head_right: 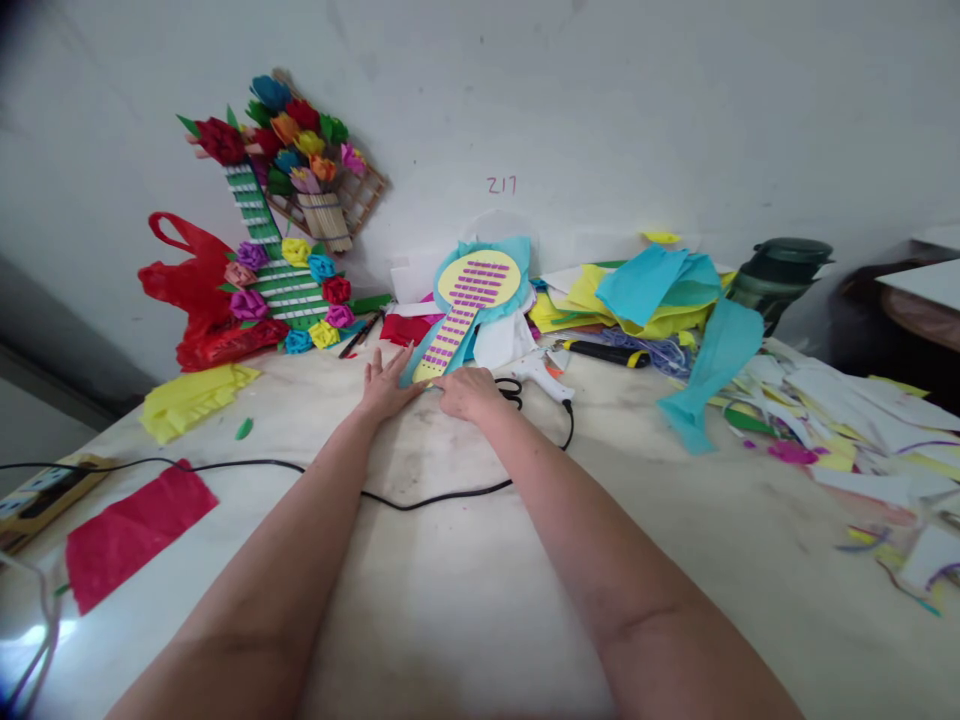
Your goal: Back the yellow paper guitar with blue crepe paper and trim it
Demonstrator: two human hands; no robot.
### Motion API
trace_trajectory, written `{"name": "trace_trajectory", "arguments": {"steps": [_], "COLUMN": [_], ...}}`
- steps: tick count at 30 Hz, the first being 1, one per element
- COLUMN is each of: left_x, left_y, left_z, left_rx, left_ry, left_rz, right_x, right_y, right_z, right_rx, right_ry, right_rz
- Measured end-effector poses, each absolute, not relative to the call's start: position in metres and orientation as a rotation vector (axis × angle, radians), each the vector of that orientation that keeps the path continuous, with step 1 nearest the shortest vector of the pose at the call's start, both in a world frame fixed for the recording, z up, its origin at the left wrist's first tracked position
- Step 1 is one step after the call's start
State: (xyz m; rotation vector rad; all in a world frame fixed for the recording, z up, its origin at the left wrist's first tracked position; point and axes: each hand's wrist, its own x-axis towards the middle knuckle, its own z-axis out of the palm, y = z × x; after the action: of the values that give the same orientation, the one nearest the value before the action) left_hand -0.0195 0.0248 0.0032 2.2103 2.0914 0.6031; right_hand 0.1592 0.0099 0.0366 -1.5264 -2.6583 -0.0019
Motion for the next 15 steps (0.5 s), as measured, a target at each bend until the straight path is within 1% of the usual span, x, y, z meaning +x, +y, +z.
{"name": "trace_trajectory", "arguments": {"steps": [5, 12, 15], "left_x": [-0.024, -0.030, -0.029], "left_y": [0.023, 0.027, 0.027], "left_z": [0.004, 0.000, 0.002], "left_rx": [2.295, 2.494, 2.585], "left_ry": [1.976, 1.937, 1.931], "left_rz": [0.532, 0.775, 0.817], "right_x": [0.159, 0.160, 0.160], "right_y": [0.009, 0.012, 0.012], "right_z": [0.038, 0.036, 0.035], "right_rx": [-1.557, -1.558, -1.556], "right_ry": [-2.666, -2.647, -2.648], "right_rz": [-0.005, 0.035, 0.028]}}
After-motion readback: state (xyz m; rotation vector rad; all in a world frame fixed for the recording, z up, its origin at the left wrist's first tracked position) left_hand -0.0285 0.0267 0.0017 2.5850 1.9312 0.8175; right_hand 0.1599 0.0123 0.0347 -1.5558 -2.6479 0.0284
